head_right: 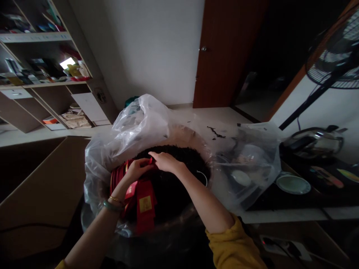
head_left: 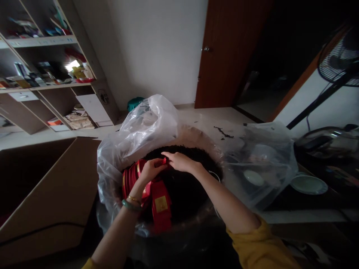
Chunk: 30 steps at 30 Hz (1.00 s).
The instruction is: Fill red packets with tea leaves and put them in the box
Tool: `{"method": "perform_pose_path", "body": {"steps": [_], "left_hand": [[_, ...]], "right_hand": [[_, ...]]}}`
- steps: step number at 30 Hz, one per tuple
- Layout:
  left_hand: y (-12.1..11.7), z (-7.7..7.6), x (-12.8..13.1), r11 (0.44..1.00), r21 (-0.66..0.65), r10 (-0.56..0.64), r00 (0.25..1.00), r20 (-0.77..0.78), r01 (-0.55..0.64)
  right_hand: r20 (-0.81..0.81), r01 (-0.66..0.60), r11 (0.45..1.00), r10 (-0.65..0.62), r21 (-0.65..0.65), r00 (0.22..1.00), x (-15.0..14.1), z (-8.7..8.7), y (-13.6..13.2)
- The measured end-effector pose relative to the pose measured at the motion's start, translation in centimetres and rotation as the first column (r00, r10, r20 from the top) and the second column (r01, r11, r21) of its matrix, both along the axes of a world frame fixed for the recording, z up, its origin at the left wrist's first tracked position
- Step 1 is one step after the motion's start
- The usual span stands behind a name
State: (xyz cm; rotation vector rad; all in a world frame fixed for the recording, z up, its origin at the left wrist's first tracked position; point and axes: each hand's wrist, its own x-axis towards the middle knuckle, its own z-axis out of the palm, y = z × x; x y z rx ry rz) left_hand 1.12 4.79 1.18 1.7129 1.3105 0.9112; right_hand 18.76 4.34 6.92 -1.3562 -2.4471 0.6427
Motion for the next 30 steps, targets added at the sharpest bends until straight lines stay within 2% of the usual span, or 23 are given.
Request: {"method": "perform_pose_path", "body": {"steps": [2,4,6,11,15,19,24,27,30], "left_hand": [[-0.1,0.4,-0.1,0.996,-0.088,0.024,0.991,0.133,-0.013],[-0.3,0.8,0.0,0.988,-0.155,0.056,0.956,0.287,-0.012],[-0.6,1.1,0.3,0.979,-0.203,0.088,0.910,0.404,-0.004],[-1.0,1.3,0.9,0.963,-0.271,0.150,0.840,0.521,-0.004],[-1.0,1.1,1.1,0.972,-0.229,0.167,0.834,0.526,-0.050],[-1.0,1.1,1.3,0.973,-0.231,0.138,0.822,0.552,-0.008],[-1.1,1.3,1.9,0.983,-0.150,0.174,0.813,0.555,-0.108],[-1.1,1.4,2.0,0.981,-0.133,0.191,0.802,0.566,-0.140],[-1.2,1.3,2.1,0.978,-0.132,0.206,0.791,0.576,-0.159]], "right_hand": [[-0.207,0.034,0.999,-0.028,0.027,0.978,0.3,-0.4,0.5],[-0.395,0.124,0.991,-0.092,0.054,0.914,0.5,-1.0,1.2],[-0.486,0.206,0.978,-0.167,0.028,0.858,0.6,-1.6,1.7],[-0.516,0.243,0.968,-0.242,-0.068,0.822,0.7,-1.8,2.1],[-0.578,0.216,0.965,-0.261,-0.146,0.773,1.0,-1.5,1.9],[-0.609,0.188,0.956,-0.290,-0.226,0.738,1.0,-1.4,1.8],[-0.650,0.160,0.946,-0.311,-0.282,0.694,0.6,-1.2,1.8],[-0.642,0.131,0.960,-0.263,-0.247,0.720,0.8,-0.8,1.7],[-0.566,0.117,0.990,-0.144,-0.084,0.812,1.5,-0.2,1.4]]}}
